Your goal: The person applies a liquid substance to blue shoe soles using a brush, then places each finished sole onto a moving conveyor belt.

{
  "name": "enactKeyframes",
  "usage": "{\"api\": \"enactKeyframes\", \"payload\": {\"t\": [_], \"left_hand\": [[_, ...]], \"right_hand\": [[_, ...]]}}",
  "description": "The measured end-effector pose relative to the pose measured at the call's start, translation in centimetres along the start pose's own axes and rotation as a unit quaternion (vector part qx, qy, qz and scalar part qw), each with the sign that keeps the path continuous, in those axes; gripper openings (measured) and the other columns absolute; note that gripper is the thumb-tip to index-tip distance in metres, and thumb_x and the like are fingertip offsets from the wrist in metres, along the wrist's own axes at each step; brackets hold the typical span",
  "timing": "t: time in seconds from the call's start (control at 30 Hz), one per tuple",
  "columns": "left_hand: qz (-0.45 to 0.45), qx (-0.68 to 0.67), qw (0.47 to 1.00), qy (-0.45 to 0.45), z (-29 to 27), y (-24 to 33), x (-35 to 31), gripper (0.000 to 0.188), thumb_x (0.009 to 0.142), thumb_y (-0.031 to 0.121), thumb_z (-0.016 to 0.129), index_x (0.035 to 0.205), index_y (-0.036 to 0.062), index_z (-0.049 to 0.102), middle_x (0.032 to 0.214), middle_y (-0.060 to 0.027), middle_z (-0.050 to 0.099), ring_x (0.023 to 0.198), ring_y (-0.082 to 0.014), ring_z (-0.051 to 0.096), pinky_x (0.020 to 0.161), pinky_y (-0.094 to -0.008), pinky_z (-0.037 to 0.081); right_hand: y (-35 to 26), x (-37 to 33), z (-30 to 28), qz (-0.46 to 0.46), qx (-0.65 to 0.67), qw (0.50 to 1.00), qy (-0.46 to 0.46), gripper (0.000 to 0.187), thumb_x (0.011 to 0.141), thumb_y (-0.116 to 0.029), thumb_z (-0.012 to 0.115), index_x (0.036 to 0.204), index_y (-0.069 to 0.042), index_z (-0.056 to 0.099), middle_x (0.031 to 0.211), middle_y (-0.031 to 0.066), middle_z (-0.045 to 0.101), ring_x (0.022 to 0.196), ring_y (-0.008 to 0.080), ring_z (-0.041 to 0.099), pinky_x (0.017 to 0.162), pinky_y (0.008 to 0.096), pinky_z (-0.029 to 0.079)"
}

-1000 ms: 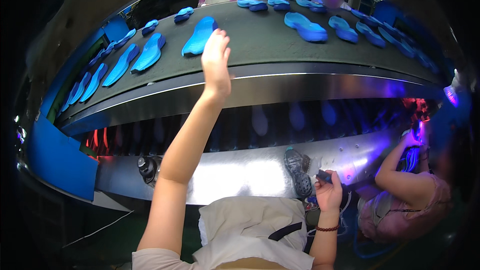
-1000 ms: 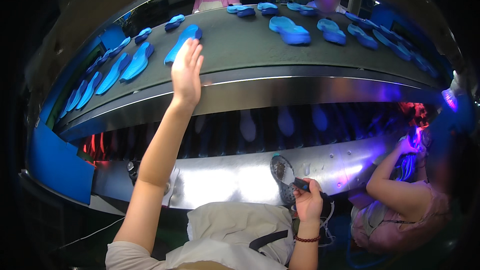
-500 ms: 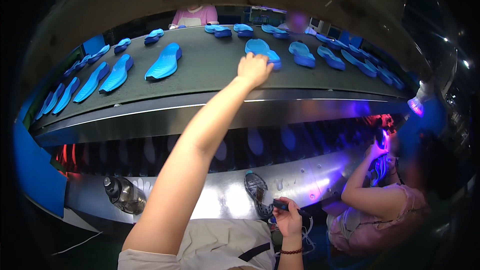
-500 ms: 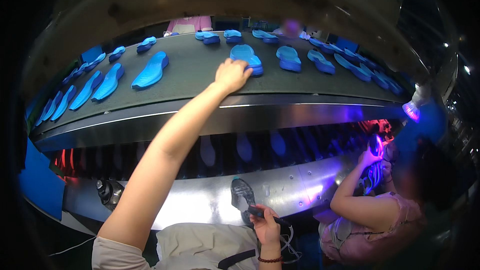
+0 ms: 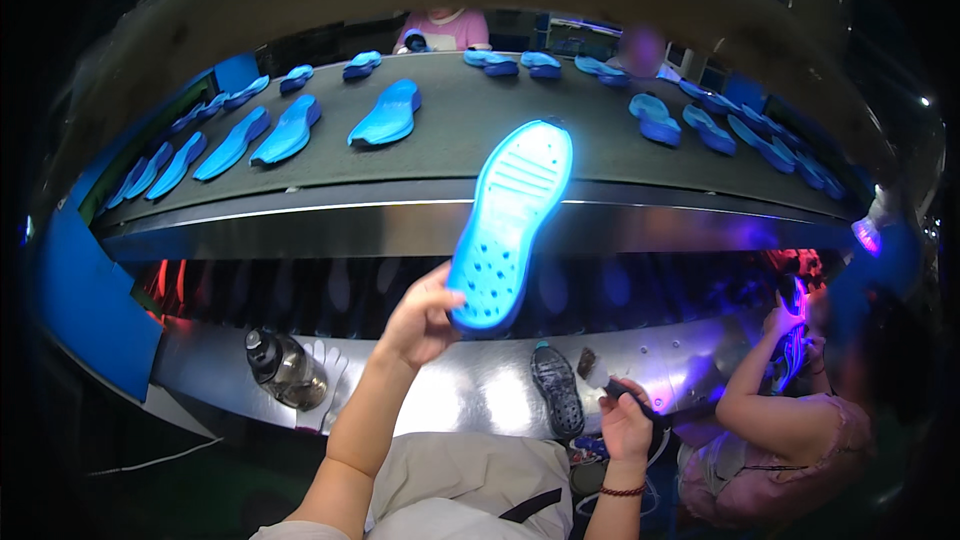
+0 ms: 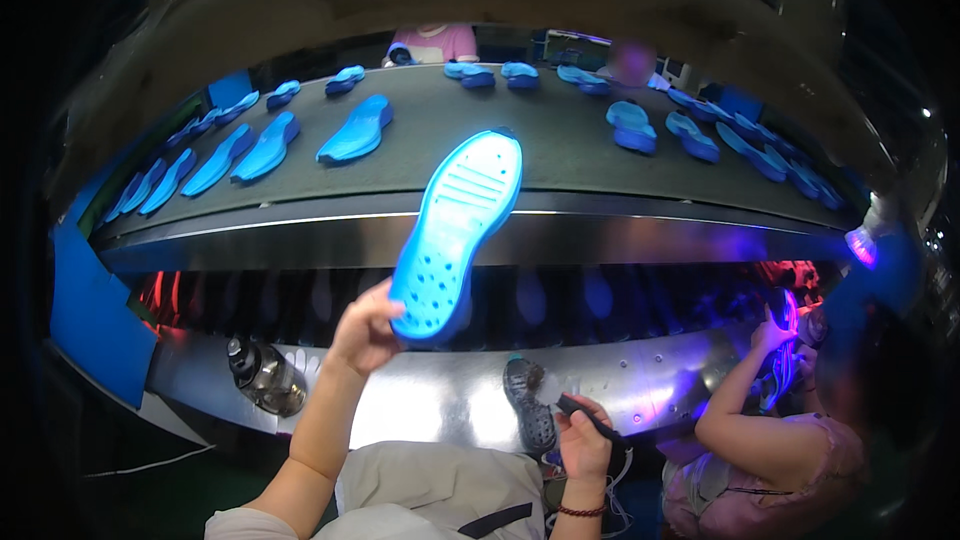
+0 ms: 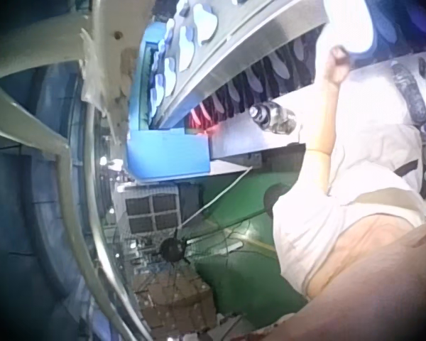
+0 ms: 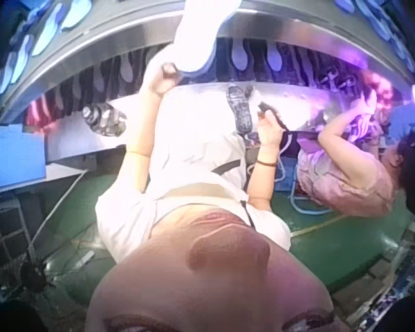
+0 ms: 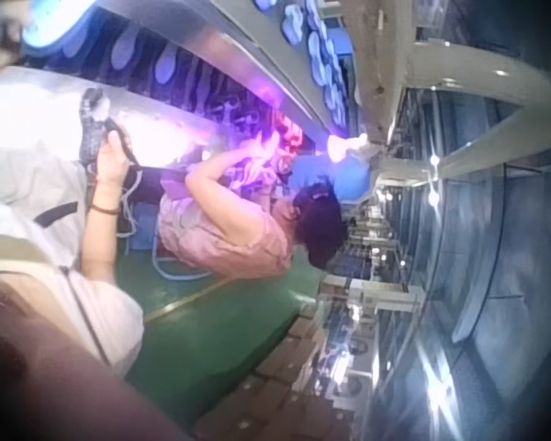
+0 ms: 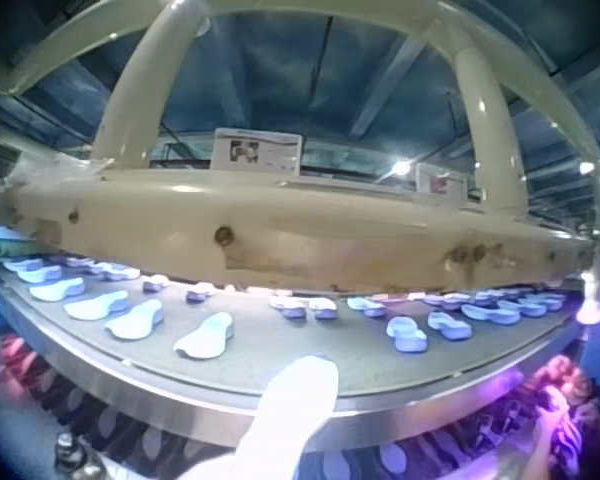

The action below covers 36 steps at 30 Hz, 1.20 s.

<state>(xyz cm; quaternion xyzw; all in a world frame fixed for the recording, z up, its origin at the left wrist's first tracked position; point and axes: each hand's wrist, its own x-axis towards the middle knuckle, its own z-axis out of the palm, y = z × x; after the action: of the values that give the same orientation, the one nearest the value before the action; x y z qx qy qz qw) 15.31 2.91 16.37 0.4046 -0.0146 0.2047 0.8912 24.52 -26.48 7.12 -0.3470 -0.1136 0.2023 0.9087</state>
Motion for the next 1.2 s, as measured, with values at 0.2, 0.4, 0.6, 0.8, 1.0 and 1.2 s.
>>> {"api": "enactKeyframes", "payload": {"t": [0.2,0.4,0.6,0.8,1.0,1.2], "left_hand": [[-0.258,-0.352,0.896,-0.079,-3.4,-7.9,-10.0,0.069,0.076,0.031,0.061,0.13,-0.0024,0.032,0.12,-0.0209,0.048,0.107,-0.0311,0.052,0.095,-0.0429,0.04],[-0.229,-0.228,0.945,-0.043,-3.8,-12.4,-11.4,0.08,0.082,0.063,0.035,0.132,0.0017,0.032,0.124,-0.0225,0.046,0.113,-0.0329,0.048,0.096,-0.0454,0.037],[-0.223,-0.279,0.934,-0.001,-2.8,-11.9,-11.0,0.101,0.069,0.082,0.012,0.132,0.0058,0.033,0.117,-0.0244,0.049,0.106,-0.0374,0.05,0.093,-0.0528,0.037],[-0.198,-0.265,0.943,0.041,-2.7,-12.0,-12.1,0.091,0.076,0.076,0.01,0.13,0.0071,0.035,0.115,-0.0197,0.05,0.104,-0.0332,0.051,0.092,-0.0487,0.039],[-0.166,-0.214,0.941,0.205,-4.6,-12.0,-11.7,0.083,0.081,0.071,0.01,0.125,0.008,0.039,0.116,-0.0146,0.051,0.106,-0.0273,0.05,0.095,-0.0421,0.038],[-0.172,-0.182,0.965,0.077,-7.1,-9.0,-12.5,0.089,0.078,0.074,0.008,0.126,0.0065,0.041,0.113,-0.0175,0.052,0.099,-0.031,0.054,0.089,-0.0474,0.042]], "right_hand": [[-0.4,-0.9,2.1,-0.022,0.046,0.996,-0.079,0.027,0.077,-0.003,0.057,0.103,0.002,0.055,0.102,0.0183,0.06,0.094,0.0277,0.059,0.084,0.0378,0.048],[3.3,-1.8,2.6,0.068,-0.025,0.996,-0.056,0.027,0.074,0.001,0.057,0.1,0.008,0.055,0.098,0.023,0.06,0.092,0.0313,0.059,0.083,0.0393,0.049],[5.7,0.7,5.1,0.115,-0.103,0.986,-0.071,0.023,0.078,0.0,0.055,0.1,0.005,0.058,0.097,0.017,0.061,0.09,0.023,0.059,0.084,0.0314,0.045],[7.3,2.2,8.5,0.074,-0.286,0.954,-0.047,0.017,0.076,-0.003,0.062,0.092,0.003,0.064,0.085,0.0094,0.065,0.077,0.0106,0.059,0.07,0.0225,0.046],[8.4,-1.4,12.7,-0.138,-0.545,0.781,-0.271,0.016,0.069,-0.007,0.064,0.083,-0.001,0.064,0.081,0.0143,0.064,0.075,0.0271,0.063,0.071,0.0318,0.049],[4.2,-3.1,10.4,0.075,-0.465,0.789,-0.395,0.013,0.072,-0.006,0.064,0.084,0.0,0.066,0.077,0.0105,0.066,0.068,0.0178,0.063,0.065,0.0271,0.049]]}}
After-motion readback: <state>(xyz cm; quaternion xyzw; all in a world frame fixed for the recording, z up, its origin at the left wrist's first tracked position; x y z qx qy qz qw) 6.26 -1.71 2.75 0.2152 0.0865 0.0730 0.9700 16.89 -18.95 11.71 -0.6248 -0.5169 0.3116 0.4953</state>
